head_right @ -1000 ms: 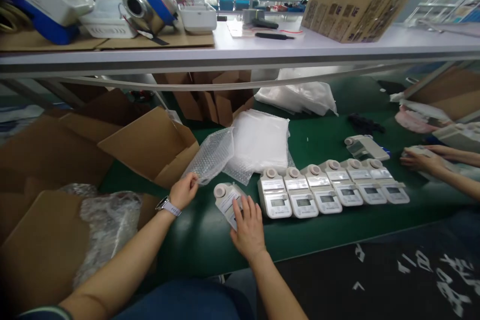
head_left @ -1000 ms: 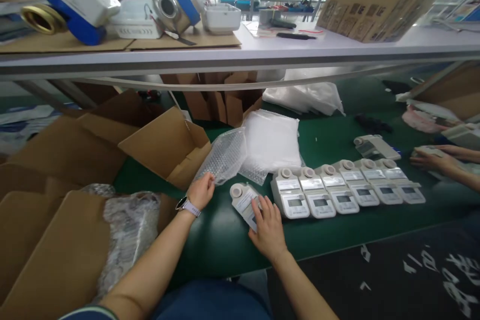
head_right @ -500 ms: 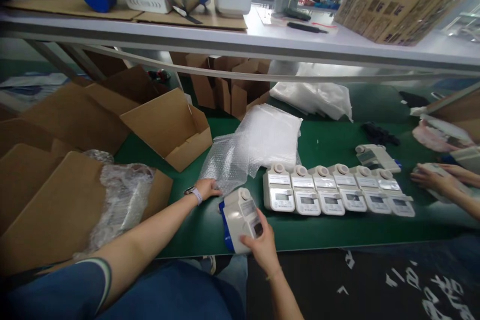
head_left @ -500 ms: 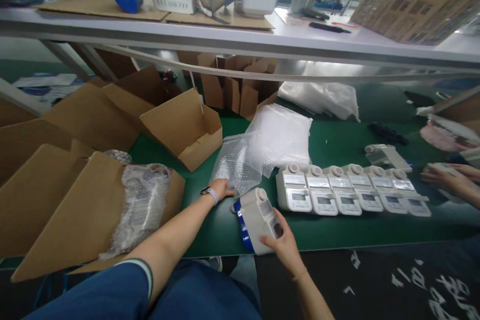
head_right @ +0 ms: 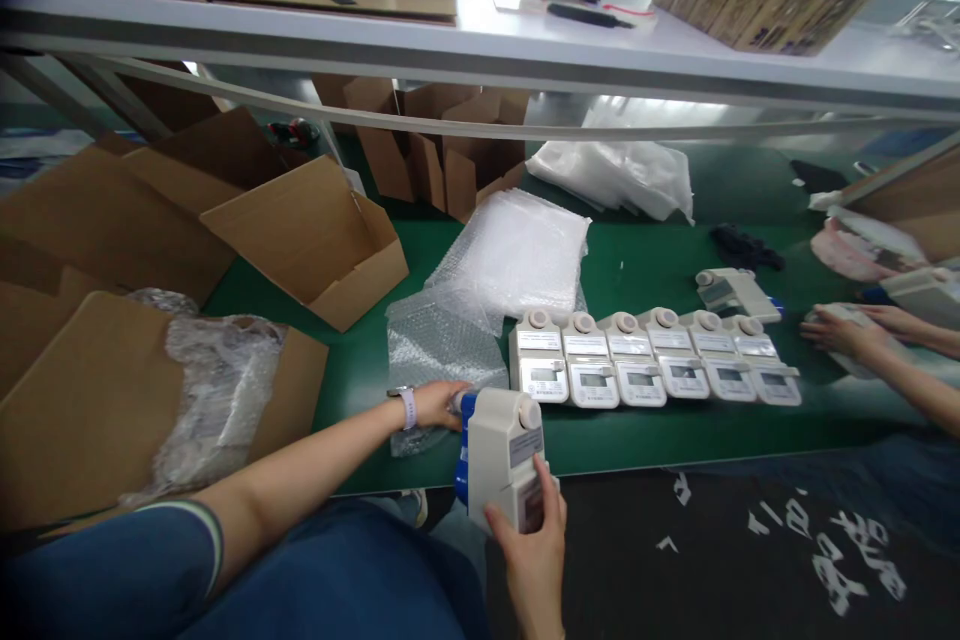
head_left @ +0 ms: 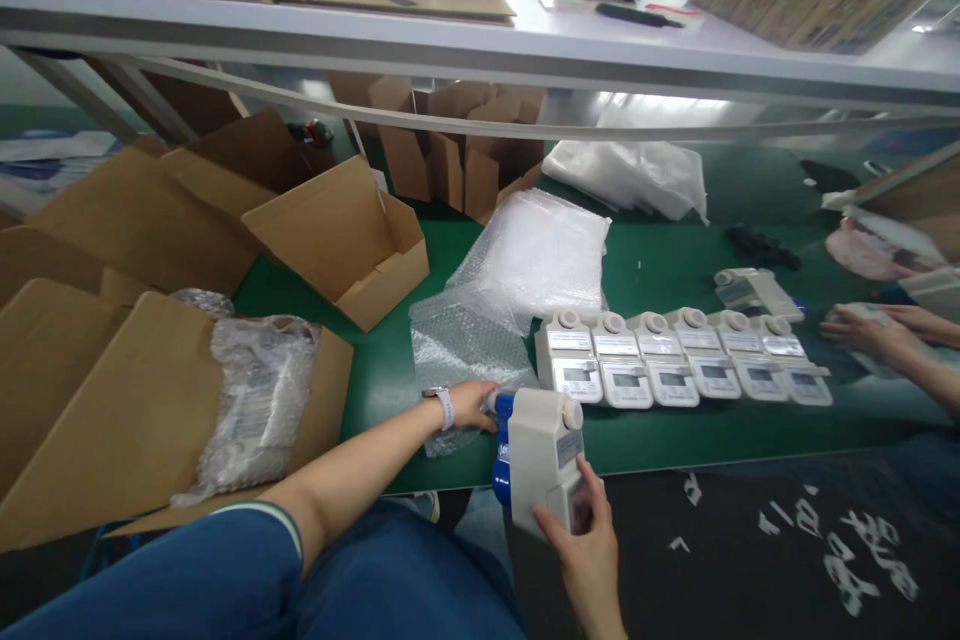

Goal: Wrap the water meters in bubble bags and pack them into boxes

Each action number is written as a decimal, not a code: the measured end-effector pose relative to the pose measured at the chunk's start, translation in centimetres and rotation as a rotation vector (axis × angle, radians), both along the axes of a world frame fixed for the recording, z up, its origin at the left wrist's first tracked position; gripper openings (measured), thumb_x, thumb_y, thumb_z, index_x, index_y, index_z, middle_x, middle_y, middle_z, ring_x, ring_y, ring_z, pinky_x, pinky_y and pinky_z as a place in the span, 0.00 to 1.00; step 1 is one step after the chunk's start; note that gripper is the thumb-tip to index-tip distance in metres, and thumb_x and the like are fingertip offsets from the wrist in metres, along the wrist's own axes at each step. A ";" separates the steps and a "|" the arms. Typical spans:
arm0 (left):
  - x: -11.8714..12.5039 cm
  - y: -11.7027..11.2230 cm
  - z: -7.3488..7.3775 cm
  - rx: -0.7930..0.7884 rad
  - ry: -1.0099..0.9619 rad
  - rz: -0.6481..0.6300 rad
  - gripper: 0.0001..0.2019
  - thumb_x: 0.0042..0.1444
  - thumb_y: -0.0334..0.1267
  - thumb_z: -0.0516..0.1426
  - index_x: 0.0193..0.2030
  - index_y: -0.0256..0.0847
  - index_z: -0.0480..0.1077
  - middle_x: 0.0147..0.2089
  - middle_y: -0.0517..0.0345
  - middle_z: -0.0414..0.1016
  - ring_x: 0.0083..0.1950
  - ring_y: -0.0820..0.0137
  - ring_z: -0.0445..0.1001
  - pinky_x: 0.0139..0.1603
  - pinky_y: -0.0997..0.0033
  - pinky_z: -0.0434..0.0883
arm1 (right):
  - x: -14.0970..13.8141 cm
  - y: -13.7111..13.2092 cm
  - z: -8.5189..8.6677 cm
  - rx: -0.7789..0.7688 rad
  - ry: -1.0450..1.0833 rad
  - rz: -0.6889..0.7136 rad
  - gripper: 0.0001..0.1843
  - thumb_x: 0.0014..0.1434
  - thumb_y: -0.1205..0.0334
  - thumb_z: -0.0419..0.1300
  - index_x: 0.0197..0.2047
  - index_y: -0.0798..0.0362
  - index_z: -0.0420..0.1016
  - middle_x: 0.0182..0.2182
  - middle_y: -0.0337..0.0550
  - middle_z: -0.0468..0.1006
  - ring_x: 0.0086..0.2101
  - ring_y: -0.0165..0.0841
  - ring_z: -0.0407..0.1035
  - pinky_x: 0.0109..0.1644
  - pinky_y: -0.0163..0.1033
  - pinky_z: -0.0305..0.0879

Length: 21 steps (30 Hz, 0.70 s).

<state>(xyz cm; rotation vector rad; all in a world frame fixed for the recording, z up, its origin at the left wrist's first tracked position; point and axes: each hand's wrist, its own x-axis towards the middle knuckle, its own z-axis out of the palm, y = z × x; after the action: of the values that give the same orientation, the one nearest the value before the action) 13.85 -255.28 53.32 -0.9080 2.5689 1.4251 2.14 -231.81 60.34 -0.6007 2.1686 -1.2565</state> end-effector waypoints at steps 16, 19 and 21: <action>0.9 2.4 10.1 -0.496 0.118 -0.147 0.14 0.59 0.48 0.52 0.47 0.52 0.75 0.36 0.55 0.80 0.36 0.67 0.76 0.32 0.74 0.62 | 3.3 -3.5 -1.2 -0.127 -0.939 -0.051 0.46 0.42 0.53 0.67 0.62 0.48 0.53 0.48 0.49 0.72 0.40 0.45 0.71 0.39 0.48 0.69; 4.3 2.8 9.7 -0.510 0.106 -0.021 0.15 0.62 0.47 0.50 0.50 0.54 0.73 0.40 0.57 0.80 0.39 0.69 0.77 0.33 0.76 0.64 | 3.9 -4.0 -0.9 -0.189 -1.119 -0.131 0.41 0.44 0.53 0.66 0.60 0.49 0.57 0.47 0.50 0.74 0.39 0.43 0.71 0.38 0.48 0.70; 4.2 2.8 10.0 -0.545 0.116 -0.004 0.15 0.63 0.47 0.49 0.52 0.54 0.72 0.41 0.58 0.79 0.40 0.70 0.77 0.32 0.76 0.64 | 4.7 -5.1 -1.0 -0.250 -1.107 -0.108 0.38 0.45 0.55 0.66 0.59 0.46 0.58 0.47 0.46 0.74 0.40 0.40 0.71 0.40 0.46 0.70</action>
<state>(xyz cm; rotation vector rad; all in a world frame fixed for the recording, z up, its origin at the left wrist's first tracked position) 18.07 -252.48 63.30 -0.8846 3.1102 0.7948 6.86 -236.89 59.39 0.1507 1.1336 -1.4364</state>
